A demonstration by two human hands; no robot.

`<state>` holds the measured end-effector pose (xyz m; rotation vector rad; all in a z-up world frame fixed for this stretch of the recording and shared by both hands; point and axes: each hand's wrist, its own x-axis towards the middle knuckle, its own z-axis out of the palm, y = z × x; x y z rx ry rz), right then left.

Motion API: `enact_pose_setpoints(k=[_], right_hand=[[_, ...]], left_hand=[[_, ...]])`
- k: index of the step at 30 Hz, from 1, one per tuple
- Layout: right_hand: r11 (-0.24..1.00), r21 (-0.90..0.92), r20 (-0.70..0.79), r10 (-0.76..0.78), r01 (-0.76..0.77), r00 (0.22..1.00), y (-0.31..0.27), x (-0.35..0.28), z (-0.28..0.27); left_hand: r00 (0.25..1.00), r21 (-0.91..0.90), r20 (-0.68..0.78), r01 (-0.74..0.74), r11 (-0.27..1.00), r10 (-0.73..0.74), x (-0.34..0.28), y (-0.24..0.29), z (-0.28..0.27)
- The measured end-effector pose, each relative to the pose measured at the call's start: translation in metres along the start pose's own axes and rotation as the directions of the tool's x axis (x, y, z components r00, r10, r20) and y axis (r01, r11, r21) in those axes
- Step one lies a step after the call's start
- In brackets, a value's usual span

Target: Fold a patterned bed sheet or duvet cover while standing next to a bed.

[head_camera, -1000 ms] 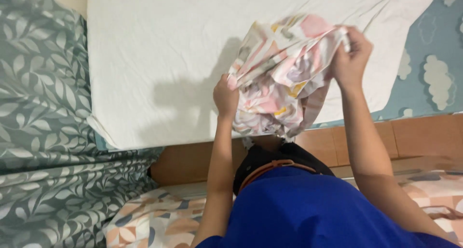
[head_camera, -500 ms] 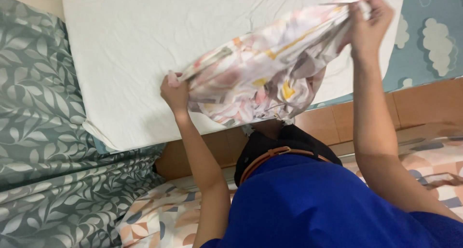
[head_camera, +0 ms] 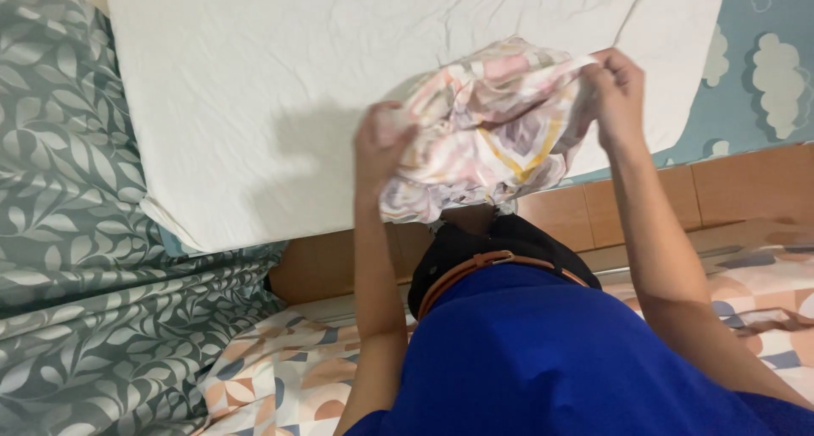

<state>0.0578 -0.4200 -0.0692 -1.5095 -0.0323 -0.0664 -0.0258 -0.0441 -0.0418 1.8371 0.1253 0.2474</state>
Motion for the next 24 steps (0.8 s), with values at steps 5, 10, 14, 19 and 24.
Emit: enact_pose_setpoints(k=[5, 10, 14, 19, 24], right_hand=[[0.991, -0.041, 0.077, 0.131, -0.128, 0.988, -0.065, -0.029, 0.058], [0.997, -0.006, 0.324, 0.07, -0.072, 0.943, -0.074, -0.038, 0.058], [0.983, -0.098, 0.369, -0.111, 0.158, 0.923, -0.073, -0.036, 0.04], [0.987, -0.159, 0.049, 0.004, 0.003, 0.999, -0.051, -0.02, -0.011], [0.97, -0.214, -0.039, -0.13, 0.119, 0.991, -0.036, -0.013, -0.04]], left_hand=[[0.894, 0.374, 0.434, -0.062, 0.925, -0.116, -0.005, 0.046, 0.073], [0.917, 0.35, 0.325, -0.345, 0.871, 0.233, -0.01, 0.003, 0.115], [0.945, 0.32, 0.26, -0.278, 0.906, 0.199, 0.001, -0.015, 0.104], [0.971, 0.206, 0.177, -0.196, 0.959, 0.16, 0.013, -0.009, 0.057], [0.888, 0.327, 0.437, -0.304, 0.895, 0.143, 0.009, 0.03, 0.056]])
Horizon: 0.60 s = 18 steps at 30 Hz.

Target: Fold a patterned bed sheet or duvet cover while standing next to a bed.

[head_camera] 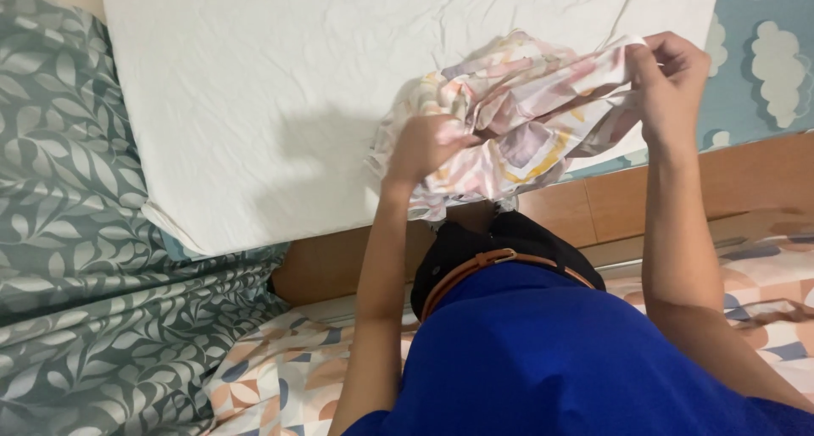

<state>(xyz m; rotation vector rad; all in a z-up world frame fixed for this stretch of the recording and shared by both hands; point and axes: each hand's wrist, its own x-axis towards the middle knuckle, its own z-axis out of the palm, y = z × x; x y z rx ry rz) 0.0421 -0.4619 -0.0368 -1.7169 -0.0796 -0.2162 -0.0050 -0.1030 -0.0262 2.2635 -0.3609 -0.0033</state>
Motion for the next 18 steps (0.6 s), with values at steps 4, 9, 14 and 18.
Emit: enact_pose_setpoints(k=[4, 9, 14, 18], right_hand=[[0.999, -0.031, 0.153, 0.045, -0.041, 0.987, -0.021, -0.005, 0.043], [0.999, 0.008, 0.266, 0.039, -0.043, 0.963, -0.047, -0.014, 0.073], [0.977, -0.199, 0.305, -0.006, 0.07, 0.952, -0.058, -0.011, 0.05], [0.559, -0.743, 0.553, 0.205, 0.367, 0.808, -0.088, -0.015, 0.043]], left_hand=[[0.972, -0.014, 0.237, 0.0, 1.0, 0.003, 0.008, 0.031, 0.032], [0.98, 0.009, 0.187, -0.065, 0.998, 0.062, 0.009, -0.004, 0.094], [0.976, 0.037, 0.204, 0.074, 0.997, -0.08, 0.008, -0.02, 0.07], [0.993, -0.068, 0.019, 0.121, 0.99, -0.12, -0.006, -0.024, 0.01]])
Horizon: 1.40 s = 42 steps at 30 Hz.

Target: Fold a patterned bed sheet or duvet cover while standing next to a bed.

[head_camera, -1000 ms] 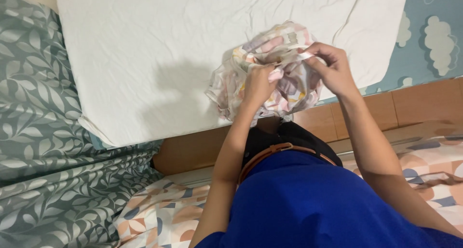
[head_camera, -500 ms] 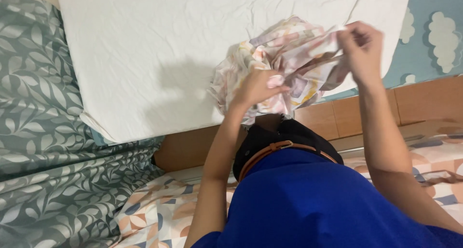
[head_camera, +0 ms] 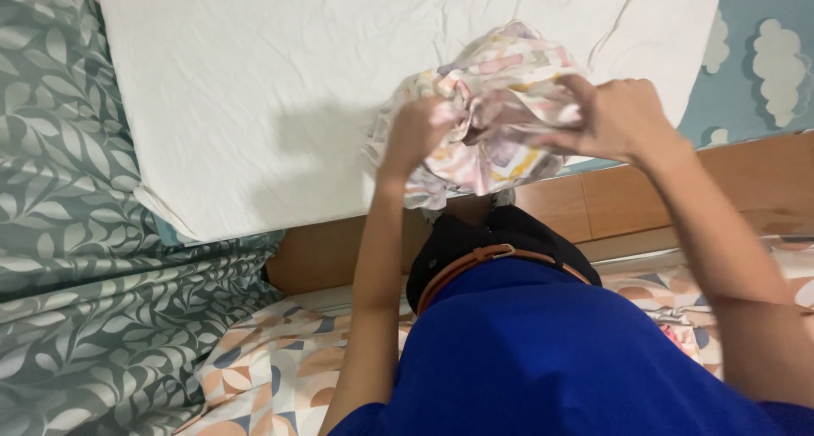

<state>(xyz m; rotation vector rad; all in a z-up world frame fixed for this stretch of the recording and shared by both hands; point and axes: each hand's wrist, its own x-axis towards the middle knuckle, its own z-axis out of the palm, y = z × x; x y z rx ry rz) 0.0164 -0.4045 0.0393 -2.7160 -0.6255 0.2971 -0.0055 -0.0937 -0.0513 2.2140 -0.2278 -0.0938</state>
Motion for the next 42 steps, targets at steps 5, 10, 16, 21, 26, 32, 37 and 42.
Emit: enact_pose_setpoints(k=[5, 10, 16, 21, 26, 32, 37, 42], right_hand=[[0.842, -0.539, 0.095, 0.02, 0.035, 0.995, 0.135, -0.033, 0.036], [0.895, -0.389, -0.239, 0.13, -0.217, 0.962, 0.209, -0.048, 0.049], [0.953, 0.287, -0.834, 0.199, 0.096, 0.515, 0.213, -0.007, 0.067], [0.75, 0.555, -0.819, 0.416, 0.361, 0.396, 0.308, 0.051, 0.13], [0.309, 0.888, -0.455, 0.702, 0.342, 0.548, 0.277, 0.066, 0.113], [0.826, 0.562, -0.354, 0.287, -0.043, 0.89, 0.126, 0.052, 0.099], [0.907, 0.405, 0.076, -0.158, 0.114, 0.985, -0.038, 0.024, 0.036], [0.773, 0.564, -0.1, -0.285, 0.291, 0.953, -0.004, 0.014, 0.045]], left_hand=[[0.949, 0.217, -0.31, 0.011, 0.976, 0.058, -0.025, -0.063, -0.056], [0.795, -0.002, -0.606, -0.019, 1.0, 0.014, -0.046, -0.046, -0.076], [0.407, -0.116, -0.911, -0.099, 0.988, -0.066, -0.04, -0.057, -0.062], [0.353, -0.103, -0.934, -0.137, 0.985, -0.049, -0.039, -0.049, -0.061], [0.403, -0.013, -0.913, -0.159, 0.987, 0.053, -0.027, -0.055, -0.029], [0.752, -0.119, -0.659, -0.092, 0.989, -0.009, 0.006, -0.027, 0.058], [0.793, 0.14, -0.495, -0.33, 0.934, 0.354, 0.005, 0.07, 0.074], [0.819, -0.041, -0.494, -0.358, 0.933, 0.292, -0.011, 0.093, 0.063]])
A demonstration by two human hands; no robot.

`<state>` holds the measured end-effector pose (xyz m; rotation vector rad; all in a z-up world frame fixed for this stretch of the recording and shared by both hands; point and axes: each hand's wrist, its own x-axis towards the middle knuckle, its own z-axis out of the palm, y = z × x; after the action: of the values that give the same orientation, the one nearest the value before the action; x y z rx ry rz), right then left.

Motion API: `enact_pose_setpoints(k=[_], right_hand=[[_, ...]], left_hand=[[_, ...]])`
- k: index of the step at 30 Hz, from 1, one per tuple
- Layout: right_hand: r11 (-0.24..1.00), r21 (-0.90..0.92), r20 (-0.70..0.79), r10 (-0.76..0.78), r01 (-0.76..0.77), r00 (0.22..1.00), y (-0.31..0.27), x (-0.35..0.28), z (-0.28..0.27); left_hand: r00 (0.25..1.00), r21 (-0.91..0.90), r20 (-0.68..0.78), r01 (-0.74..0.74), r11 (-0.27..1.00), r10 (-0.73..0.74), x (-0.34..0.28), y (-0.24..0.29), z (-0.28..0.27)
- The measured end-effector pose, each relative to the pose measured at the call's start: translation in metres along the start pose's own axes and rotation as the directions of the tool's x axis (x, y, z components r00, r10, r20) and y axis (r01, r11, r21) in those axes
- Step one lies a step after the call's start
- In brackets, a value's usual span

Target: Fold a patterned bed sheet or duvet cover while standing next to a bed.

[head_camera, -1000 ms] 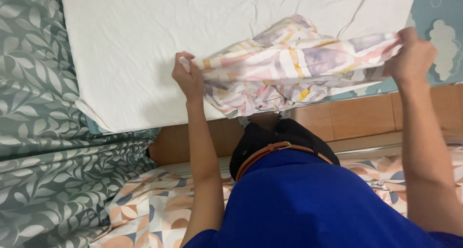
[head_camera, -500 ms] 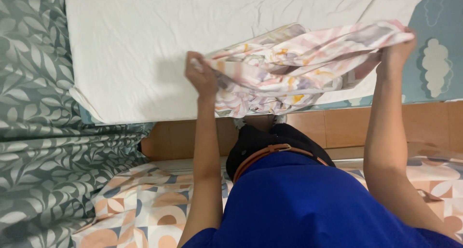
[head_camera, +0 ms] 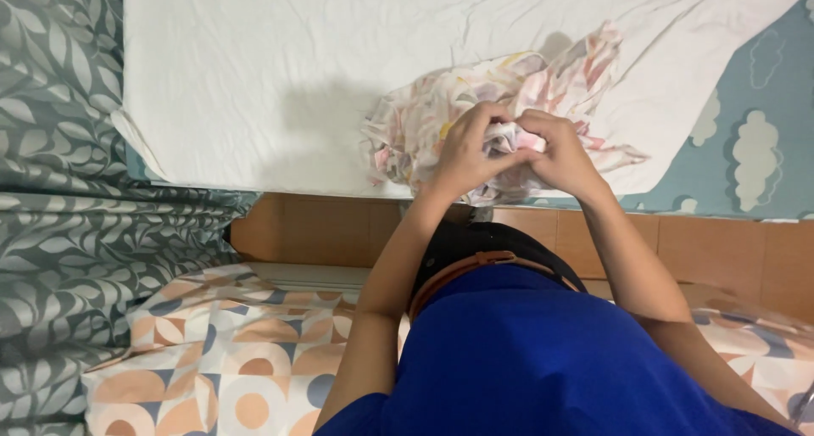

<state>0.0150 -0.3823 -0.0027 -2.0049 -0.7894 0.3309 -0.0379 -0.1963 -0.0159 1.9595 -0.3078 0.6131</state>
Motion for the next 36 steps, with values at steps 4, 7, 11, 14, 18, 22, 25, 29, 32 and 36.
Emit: enact_pose_setpoints(k=[4, 7, 11, 14, 18, 22, 25, 29, 32, 36], right_hand=[[0.989, 0.117, -0.065, -0.08, 0.087, 0.995, 0.027, -0.016, -0.021], [0.979, 0.204, -0.103, 0.033, -0.011, 0.994, 0.042, -0.028, -0.042], [0.983, 0.17, -0.21, -0.028, 0.064, 0.977, 0.033, -0.049, -0.09], [0.967, 0.191, -0.261, -0.115, 0.168, 0.958, 0.047, -0.08, -0.122], [0.971, 0.159, -0.296, -0.125, 0.178, 0.947, 0.045, -0.118, -0.141], [0.987, 0.131, -0.322, -0.049, 0.096, 0.945, 0.042, -0.135, -0.149], [0.988, 0.085, -0.319, -0.093, 0.126, 0.943, 0.037, -0.125, -0.148], [0.978, 0.074, -0.334, -0.159, 0.194, 0.929, 0.031, -0.114, -0.151], [0.972, 0.093, -0.364, -0.169, 0.216, 0.916, 0.031, -0.115, -0.159], [0.969, 0.077, -0.426, -0.182, 0.236, 0.886, 0.016, -0.113, -0.177]], left_hand=[[0.949, 0.009, 0.199, 0.25, 0.968, -0.246, -0.012, -0.016, -0.006], [0.983, 0.215, 0.18, -0.023, 0.976, -0.017, -0.022, -0.028, 0.006], [0.968, 0.048, 0.246, -0.066, 0.997, 0.052, -0.031, -0.023, 0.045], [0.978, -0.08, 0.195, 0.098, 0.992, -0.081, -0.052, -0.01, 0.085], [0.994, -0.243, 0.109, 0.029, 0.97, -0.002, -0.063, 0.002, 0.097], [0.98, -0.072, 0.193, -0.033, 0.997, 0.047, -0.062, -0.008, 0.101], [0.973, -0.004, 0.196, -0.123, 0.992, 0.121, -0.051, -0.02, 0.106], [0.967, -0.02, 0.234, -0.098, 0.995, 0.1, -0.04, -0.043, 0.102], [0.913, -0.198, 0.36, 0.276, 0.941, -0.192, -0.033, -0.058, 0.096], [0.938, -0.085, 0.344, -0.019, 0.996, 0.047, -0.021, -0.072, 0.09]])
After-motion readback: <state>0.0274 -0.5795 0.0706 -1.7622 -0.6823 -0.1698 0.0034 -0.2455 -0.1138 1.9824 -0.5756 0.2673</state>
